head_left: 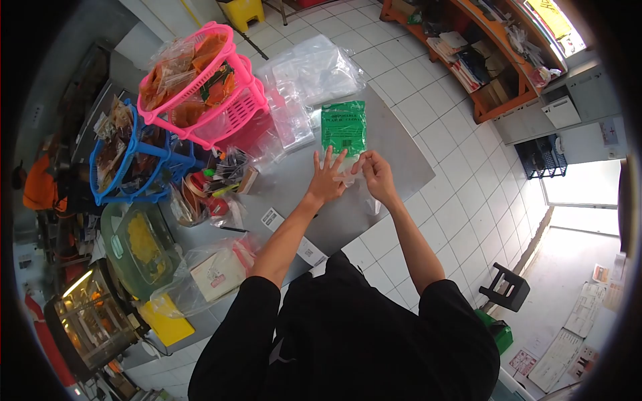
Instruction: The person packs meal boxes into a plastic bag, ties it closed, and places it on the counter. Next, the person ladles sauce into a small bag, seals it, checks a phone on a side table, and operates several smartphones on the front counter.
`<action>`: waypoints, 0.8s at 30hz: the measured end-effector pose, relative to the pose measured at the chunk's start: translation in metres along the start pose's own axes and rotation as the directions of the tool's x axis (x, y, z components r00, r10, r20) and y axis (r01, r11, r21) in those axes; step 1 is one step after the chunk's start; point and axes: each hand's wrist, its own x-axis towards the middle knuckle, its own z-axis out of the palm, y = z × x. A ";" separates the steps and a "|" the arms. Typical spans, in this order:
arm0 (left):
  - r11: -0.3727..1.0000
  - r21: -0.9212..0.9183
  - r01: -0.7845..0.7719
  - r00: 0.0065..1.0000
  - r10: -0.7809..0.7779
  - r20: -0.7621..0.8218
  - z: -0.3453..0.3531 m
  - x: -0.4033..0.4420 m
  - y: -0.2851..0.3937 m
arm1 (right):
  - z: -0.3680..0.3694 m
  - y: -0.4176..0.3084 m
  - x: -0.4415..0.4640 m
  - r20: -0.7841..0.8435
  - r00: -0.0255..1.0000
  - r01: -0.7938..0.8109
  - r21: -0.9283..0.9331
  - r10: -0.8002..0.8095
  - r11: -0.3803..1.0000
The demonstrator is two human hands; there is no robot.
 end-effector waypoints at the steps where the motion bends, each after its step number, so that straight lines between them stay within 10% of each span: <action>1: 1.000 -0.005 0.010 1.000 -0.010 -0.020 0.001 0.001 0.000 | -0.002 -0.007 -0.007 -0.008 1.000 0.018 -0.024 -0.019 1.000; 7: 0.951 -0.046 0.305 0.952 -0.305 0.020 -0.039 0.001 0.028 | -0.022 -0.099 -0.058 0.205 0.971 -0.151 0.134 0.121 0.979; 9: 0.484 -0.780 0.397 0.849 -0.517 0.111 -0.067 -0.011 0.034 | -0.032 -0.141 -0.063 0.528 0.817 -0.362 0.161 0.230 0.918; 11: 0.205 -0.954 0.217 0.828 -0.556 0.069 -0.120 -0.036 0.046 | -0.030 -0.170 -0.067 0.732 0.670 -0.295 0.106 0.126 0.950; 13: 0.447 -0.893 0.045 0.858 -0.476 -0.195 -0.203 -0.072 0.085 | -0.015 -0.166 -0.069 0.738 0.667 -0.292 0.385 -0.102 0.875; 16: 0.854 -0.495 0.159 0.868 -0.360 -0.342 -0.298 -0.144 0.105 | 0.056 -0.166 -0.056 0.628 0.653 -0.583 0.774 -0.424 0.248; 18: 0.941 -0.093 0.325 0.793 -0.325 -0.515 -0.335 -0.191 0.103 | 0.101 -0.171 -0.054 0.679 0.638 -0.482 0.720 -0.364 0.499; 20: 0.618 0.324 0.717 0.663 -0.458 -0.592 -0.357 -0.242 0.089 | 0.159 -0.183 -0.051 0.806 0.529 -0.399 0.512 -0.266 0.761; 24: 0.036 0.244 0.969 0.164 -0.831 -0.532 -0.349 -0.361 0.039 | 0.315 -0.201 -0.073 0.967 0.252 -0.462 0.089 0.034 0.882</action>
